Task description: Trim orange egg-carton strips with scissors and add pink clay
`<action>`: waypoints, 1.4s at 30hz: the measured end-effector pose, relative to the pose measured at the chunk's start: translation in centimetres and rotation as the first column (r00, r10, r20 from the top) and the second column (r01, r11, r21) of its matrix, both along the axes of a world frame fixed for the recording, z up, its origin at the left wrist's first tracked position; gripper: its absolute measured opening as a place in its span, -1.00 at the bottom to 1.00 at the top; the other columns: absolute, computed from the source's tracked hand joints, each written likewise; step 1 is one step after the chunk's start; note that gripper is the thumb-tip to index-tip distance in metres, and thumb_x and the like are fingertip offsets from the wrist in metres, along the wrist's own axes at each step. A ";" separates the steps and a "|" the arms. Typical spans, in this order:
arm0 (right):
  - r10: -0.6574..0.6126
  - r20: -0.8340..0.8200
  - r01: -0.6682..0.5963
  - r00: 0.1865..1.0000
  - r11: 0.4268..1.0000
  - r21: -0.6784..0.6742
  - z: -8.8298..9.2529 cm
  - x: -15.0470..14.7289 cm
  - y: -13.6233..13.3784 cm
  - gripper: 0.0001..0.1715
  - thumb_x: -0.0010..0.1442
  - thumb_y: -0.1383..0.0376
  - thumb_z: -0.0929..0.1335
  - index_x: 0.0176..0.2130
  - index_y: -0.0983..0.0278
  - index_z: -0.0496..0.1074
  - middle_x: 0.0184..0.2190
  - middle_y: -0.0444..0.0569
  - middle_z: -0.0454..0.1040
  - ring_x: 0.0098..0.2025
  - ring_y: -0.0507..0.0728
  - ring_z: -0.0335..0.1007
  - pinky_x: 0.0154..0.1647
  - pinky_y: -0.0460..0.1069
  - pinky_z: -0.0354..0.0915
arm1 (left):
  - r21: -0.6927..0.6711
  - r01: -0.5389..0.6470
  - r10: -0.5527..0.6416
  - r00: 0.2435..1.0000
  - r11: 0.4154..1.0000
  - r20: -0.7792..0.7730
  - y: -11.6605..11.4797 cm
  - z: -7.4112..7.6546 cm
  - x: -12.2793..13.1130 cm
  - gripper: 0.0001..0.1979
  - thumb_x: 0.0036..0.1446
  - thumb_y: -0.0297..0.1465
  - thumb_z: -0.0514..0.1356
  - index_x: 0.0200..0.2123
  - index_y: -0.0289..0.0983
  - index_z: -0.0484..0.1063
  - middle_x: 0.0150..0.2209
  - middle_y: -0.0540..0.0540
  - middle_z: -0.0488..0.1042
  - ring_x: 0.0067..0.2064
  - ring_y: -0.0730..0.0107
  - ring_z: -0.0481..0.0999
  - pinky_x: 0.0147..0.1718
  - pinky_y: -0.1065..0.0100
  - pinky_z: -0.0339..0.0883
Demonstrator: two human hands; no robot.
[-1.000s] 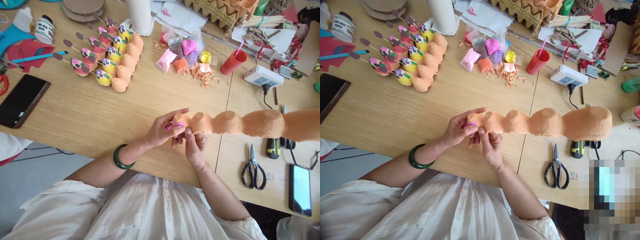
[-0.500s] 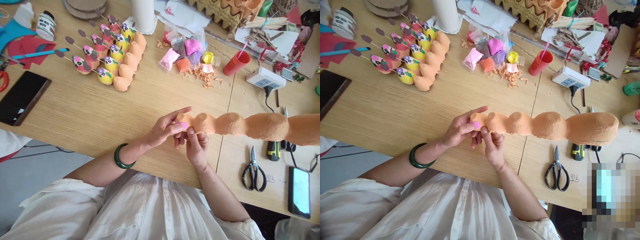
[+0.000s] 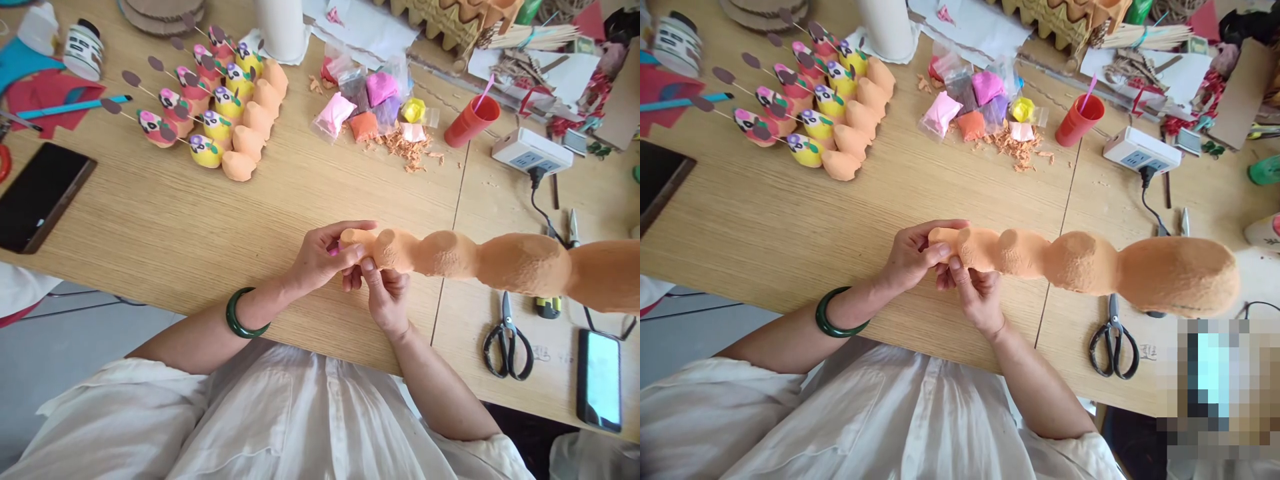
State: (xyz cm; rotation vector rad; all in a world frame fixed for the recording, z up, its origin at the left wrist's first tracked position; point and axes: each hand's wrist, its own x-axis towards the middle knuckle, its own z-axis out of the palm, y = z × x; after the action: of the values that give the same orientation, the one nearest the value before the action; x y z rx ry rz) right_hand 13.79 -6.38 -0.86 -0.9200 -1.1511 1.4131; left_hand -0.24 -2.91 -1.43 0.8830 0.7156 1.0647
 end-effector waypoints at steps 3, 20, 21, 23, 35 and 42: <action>0.009 -0.025 -0.010 1.000 0.999 -0.049 -0.2 -0.1 0.2 -0.64 0.43 0.15 0.36 -0.37 0.22 0.56 -0.51 -0.12 0.49 -0.51 0.01 0.42 -0.46 -0.05 0.38 | -0.028 0.005 -0.005 1.000 1.000 -0.009 0.2 0.1 -0.1 -0.52 0.21 -0.22 0.38 0.12 -0.33 0.52 -0.64 0.15 0.41 -0.68 0.47 0.48 -0.71 0.50 0.40; 0.009 -0.115 -0.025 0.993 0.990 -0.138 -0.3 0.0 0.6 -0.57 0.37 0.05 0.41 -0.46 0.21 0.48 -0.54 -0.16 0.45 -0.53 0.01 0.37 -0.49 -0.04 0.35 | 0.026 0.028 -0.027 0.999 0.999 -0.041 0.3 0.0 -0.1 -0.42 0.17 -0.23 0.41 0.20 -0.33 0.46 -0.62 0.12 0.47 -0.63 0.45 0.53 -0.66 0.50 0.45; 0.003 -0.138 -0.025 0.990 0.987 -0.156 -0.2 0.1 0.7 -0.57 0.36 0.03 0.42 -0.45 0.22 0.49 -0.54 -0.15 0.46 -0.53 0.01 0.37 -0.52 -0.05 0.34 | 0.016 0.038 -0.037 0.999 0.999 -0.036 0.3 0.1 -0.2 -0.39 0.16 -0.22 0.42 0.22 -0.33 0.44 -0.60 0.11 0.48 -0.62 0.44 0.53 -0.65 0.49 0.46; -0.025 -0.188 -0.015 0.982 0.978 -0.207 0.2 0.3 1.0 -0.56 0.32 0.00 0.43 -0.46 0.22 0.50 -0.56 -0.16 0.45 -0.57 0.01 0.35 -0.57 -0.05 0.33 | -0.004 0.069 -0.069 0.997 0.998 -0.026 0.3 0.3 -0.3 -0.32 0.17 -0.19 0.41 0.29 -0.31 0.39 -0.55 0.10 0.50 -0.58 0.44 0.55 -0.61 0.47 0.49; -0.164 -0.294 0.051 0.941 0.933 -0.356 0.8 1.1 2.7 -0.61 0.20 0.03 0.48 -0.47 0.24 0.48 -0.56 -0.20 0.37 -0.63 -0.08 0.02 -0.66 -0.15 0.24 | -0.060 -0.144 0.138 0.985 0.988 -0.105 0.9 0.7 0.1 -0.55 0.30 -0.04 0.24 -0.07 -0.31 0.63 -0.52 0.04 0.46 -0.59 0.63 0.25 -0.45 0.44 0.56; -0.142 -0.306 0.031 0.941 0.940 -0.340 0.6 1.4 2.8 -0.61 0.25 0.02 0.45 -0.43 0.25 0.47 -0.55 -0.21 0.31 -0.62 -0.08 0.04 -0.64 -0.16 0.24 | -0.099 -0.062 0.055 0.996 0.993 -0.071 1.2 0.5 -0.1 -0.54 0.05 -0.18 0.48 -0.06 -0.31 0.56 -0.31 -0.08 0.65 -0.56 0.63 0.38 -0.49 0.47 0.51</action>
State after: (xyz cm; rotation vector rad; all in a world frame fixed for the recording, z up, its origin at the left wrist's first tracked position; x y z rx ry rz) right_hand 15.21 -3.58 -0.29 -0.9103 -0.6250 1.6427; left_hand -0.36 -1.73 -0.93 0.8192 0.8497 1.0445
